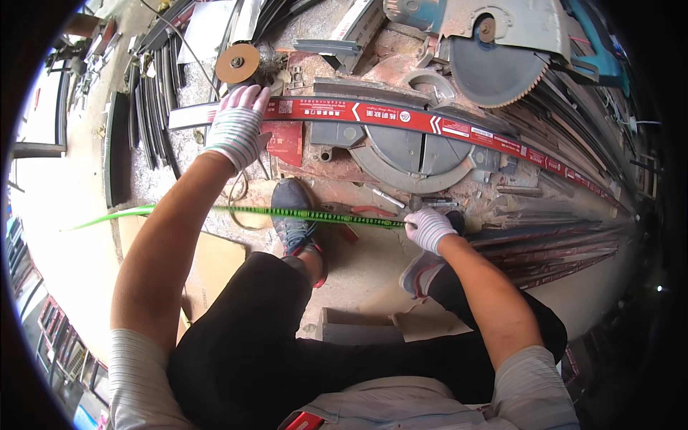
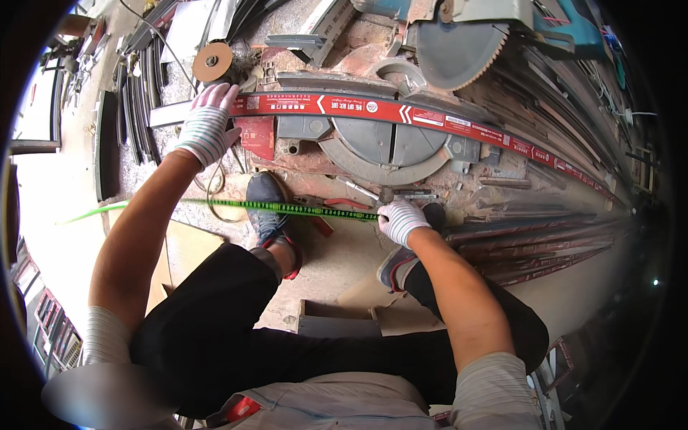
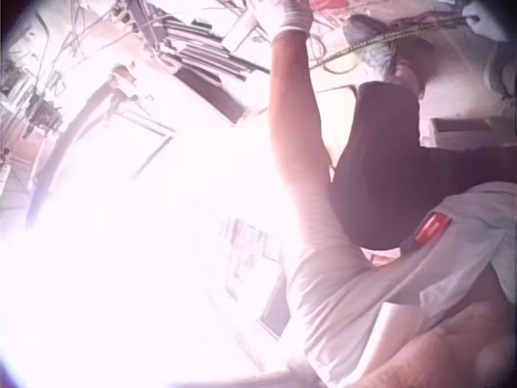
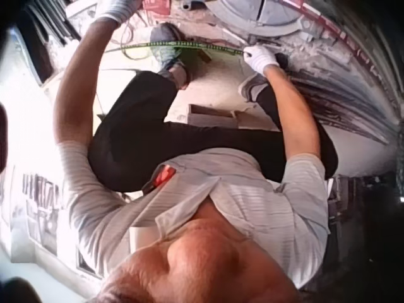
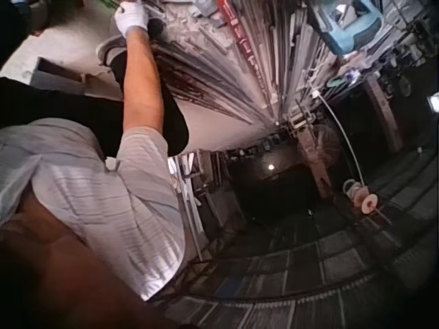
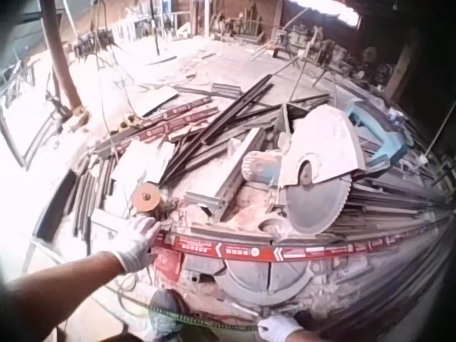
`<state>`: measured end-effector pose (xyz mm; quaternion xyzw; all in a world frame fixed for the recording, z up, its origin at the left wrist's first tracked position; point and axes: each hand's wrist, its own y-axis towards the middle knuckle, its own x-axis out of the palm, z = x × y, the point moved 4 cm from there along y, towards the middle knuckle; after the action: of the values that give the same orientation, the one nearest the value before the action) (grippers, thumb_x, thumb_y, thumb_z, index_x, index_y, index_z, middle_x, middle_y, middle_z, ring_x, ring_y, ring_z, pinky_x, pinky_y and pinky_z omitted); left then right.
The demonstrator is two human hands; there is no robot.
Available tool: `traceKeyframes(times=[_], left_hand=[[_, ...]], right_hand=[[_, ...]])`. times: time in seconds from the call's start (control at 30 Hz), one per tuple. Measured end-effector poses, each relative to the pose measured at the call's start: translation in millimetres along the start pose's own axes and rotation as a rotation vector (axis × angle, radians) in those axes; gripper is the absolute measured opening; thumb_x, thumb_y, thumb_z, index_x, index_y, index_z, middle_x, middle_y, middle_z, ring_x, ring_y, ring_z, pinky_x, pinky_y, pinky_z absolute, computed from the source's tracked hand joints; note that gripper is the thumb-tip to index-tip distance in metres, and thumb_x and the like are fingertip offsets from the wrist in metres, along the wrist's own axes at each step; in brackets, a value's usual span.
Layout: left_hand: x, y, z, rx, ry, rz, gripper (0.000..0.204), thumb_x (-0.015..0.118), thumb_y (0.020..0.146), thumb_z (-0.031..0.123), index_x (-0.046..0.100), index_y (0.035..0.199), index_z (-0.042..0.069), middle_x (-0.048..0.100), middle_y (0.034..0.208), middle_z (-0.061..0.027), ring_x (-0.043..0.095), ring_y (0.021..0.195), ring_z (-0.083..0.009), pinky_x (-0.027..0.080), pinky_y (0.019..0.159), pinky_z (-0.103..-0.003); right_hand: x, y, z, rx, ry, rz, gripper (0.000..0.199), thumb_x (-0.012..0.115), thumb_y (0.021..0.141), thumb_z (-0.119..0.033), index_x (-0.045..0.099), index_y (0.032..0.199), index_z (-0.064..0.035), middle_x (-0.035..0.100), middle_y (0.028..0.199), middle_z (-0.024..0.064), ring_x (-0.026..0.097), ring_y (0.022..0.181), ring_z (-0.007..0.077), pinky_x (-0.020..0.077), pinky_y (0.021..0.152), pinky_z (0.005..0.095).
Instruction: The person measures a long aluminum profile with a tape measure, marks it with a marker, and cuts it using a miter saw. The person repeats the process for another profile.
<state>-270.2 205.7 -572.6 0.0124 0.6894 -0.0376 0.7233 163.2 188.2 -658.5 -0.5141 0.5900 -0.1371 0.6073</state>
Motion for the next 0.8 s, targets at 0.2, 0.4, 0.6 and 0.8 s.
traceKeyframes(times=[0.2,0.4,0.6,0.8], left_hand=[[22,13,-20,-0.012,0.027,-0.076,0.084,0.082,0.075,0.017,0.043,0.148,0.004,0.055,0.137,-0.0177,0.050,0.132,-0.0354,0.037,0.115,-0.048],[31,31,-27,-0.119,0.073,-0.212,0.049,0.075,0.079,0.011,0.056,0.124,0.007,0.065,0.115,-0.0163,0.062,0.116,-0.0344,0.047,0.102,-0.047],[37,28,-29,-0.137,0.046,-0.234,0.045,0.084,0.075,0.020,0.061,0.112,0.008,0.064,0.110,-0.0174,0.061,0.112,-0.0378,0.048,0.099,-0.048],[17,4,-12,-0.217,0.054,-0.345,0.049,0.084,0.079,0.026,0.062,0.117,0.006,0.065,0.115,-0.0147,0.061,0.117,-0.0324,0.050,0.098,-0.047]], right_hand=[[26,12,-4,0.056,-0.037,-0.019,0.027,0.057,0.097,-0.030,0.075,0.109,-0.0152,0.073,0.113,0.0128,0.065,0.114,0.0327,0.0492,0.103,0.0481],[27,9,-10,0.075,-0.084,0.038,0.025,0.059,0.096,-0.029,0.071,0.112,-0.0133,0.072,0.113,0.0110,0.064,0.114,0.0319,0.0470,0.102,0.0478],[21,-24,-17,-0.058,-0.155,0.178,0.023,0.063,0.094,-0.029,0.069,0.107,-0.0111,0.069,0.105,0.0108,0.065,0.107,0.0317,0.0507,0.095,0.0469],[-46,-55,-57,-0.301,-0.186,0.585,0.025,0.069,0.086,-0.020,0.067,0.107,-0.0075,0.067,0.094,0.0105,0.066,0.091,0.0296,0.0518,0.083,0.0468]])
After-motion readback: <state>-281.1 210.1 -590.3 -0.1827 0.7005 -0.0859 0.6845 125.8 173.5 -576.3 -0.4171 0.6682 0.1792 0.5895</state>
